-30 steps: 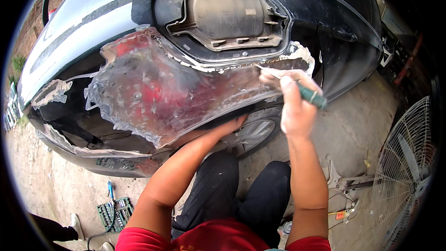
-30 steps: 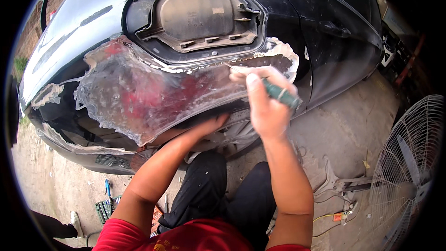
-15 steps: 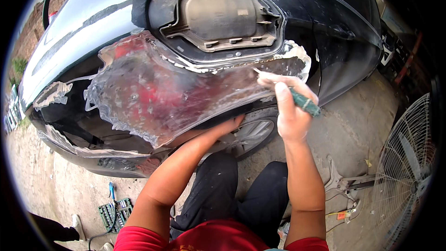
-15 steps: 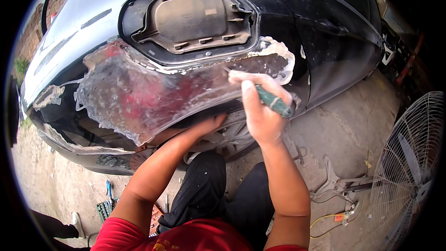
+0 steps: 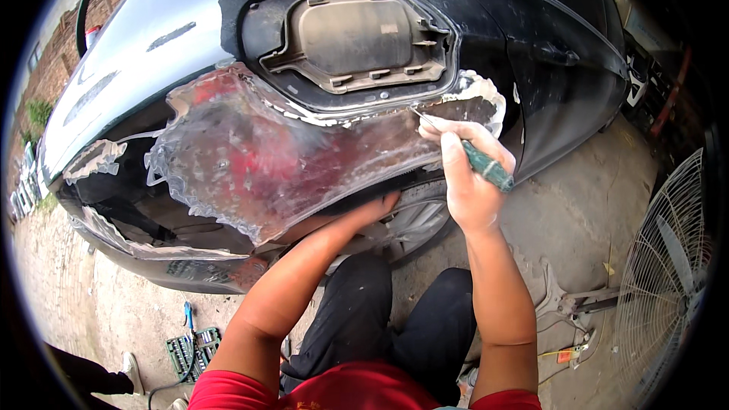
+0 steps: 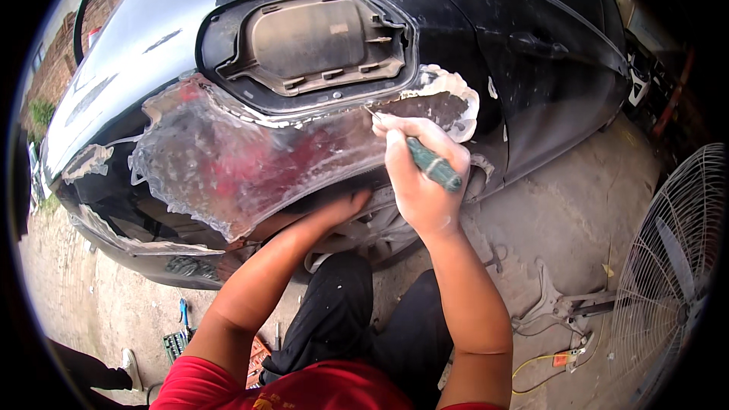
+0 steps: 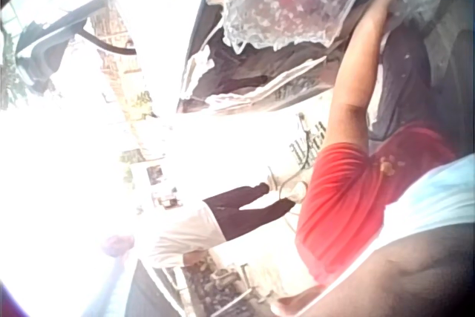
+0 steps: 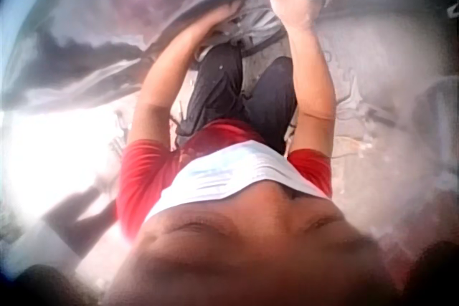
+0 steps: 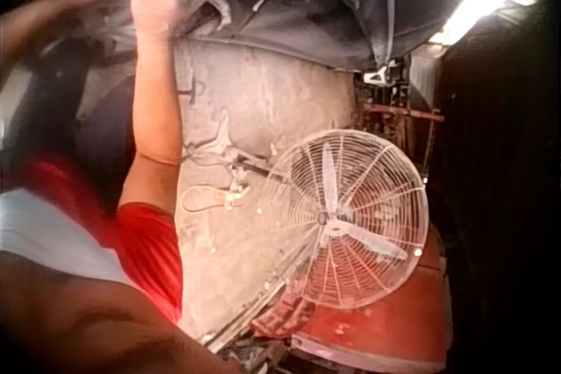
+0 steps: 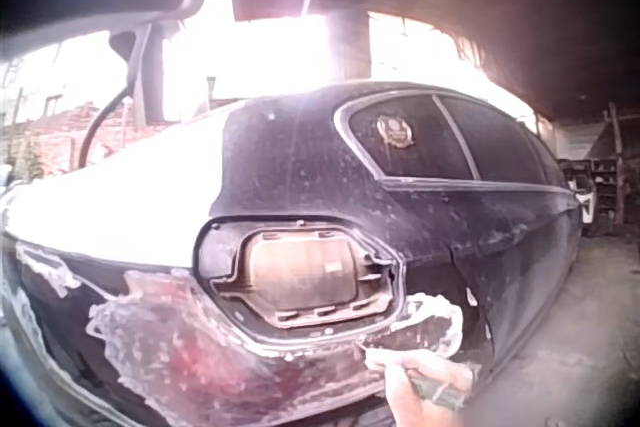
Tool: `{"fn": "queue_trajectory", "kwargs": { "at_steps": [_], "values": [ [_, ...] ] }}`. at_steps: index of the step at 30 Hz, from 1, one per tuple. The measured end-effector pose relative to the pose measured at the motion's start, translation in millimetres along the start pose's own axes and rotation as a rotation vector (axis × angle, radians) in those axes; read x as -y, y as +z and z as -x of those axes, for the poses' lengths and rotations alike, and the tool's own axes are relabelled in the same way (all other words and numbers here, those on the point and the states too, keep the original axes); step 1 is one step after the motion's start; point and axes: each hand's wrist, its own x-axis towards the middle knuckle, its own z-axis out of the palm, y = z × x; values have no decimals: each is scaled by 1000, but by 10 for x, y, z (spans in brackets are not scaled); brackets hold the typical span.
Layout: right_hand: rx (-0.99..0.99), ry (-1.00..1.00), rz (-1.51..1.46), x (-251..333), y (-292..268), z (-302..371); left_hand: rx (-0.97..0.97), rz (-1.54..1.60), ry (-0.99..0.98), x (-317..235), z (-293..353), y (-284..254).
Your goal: The person uses a hammer and a chisel to chip away at the rear bumper of a black car, removing old filler and paint. They repeatedly strike the chisel to break up the material and occasionally wipe the area with their hand to clear debris.
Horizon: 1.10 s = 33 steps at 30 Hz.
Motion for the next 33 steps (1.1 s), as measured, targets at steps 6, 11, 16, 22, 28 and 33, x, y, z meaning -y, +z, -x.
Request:
{"fn": "queue_trajectory", "kwargs": {
  "at_steps": [6,11,16,22,28,33],
  "values": [
    [18,8,102,171,19,-113,6,34,14,-28,-19,-38],
    [79,1,262,212,-50,-303,-6,39,24,-4,-21,-39],
    [100,-48,205,198,21,-363,-45,22,43,32,17,33],
    [157,-5,239,330,26,-320,-41,62,0,-36,48,3],
    [136,-11,229,253,15,-236,-19,11,35,41,13,71],
    [93,93,-464,-40,-174,-57,-47,47,-4,4,17,-10]
  ]
}}
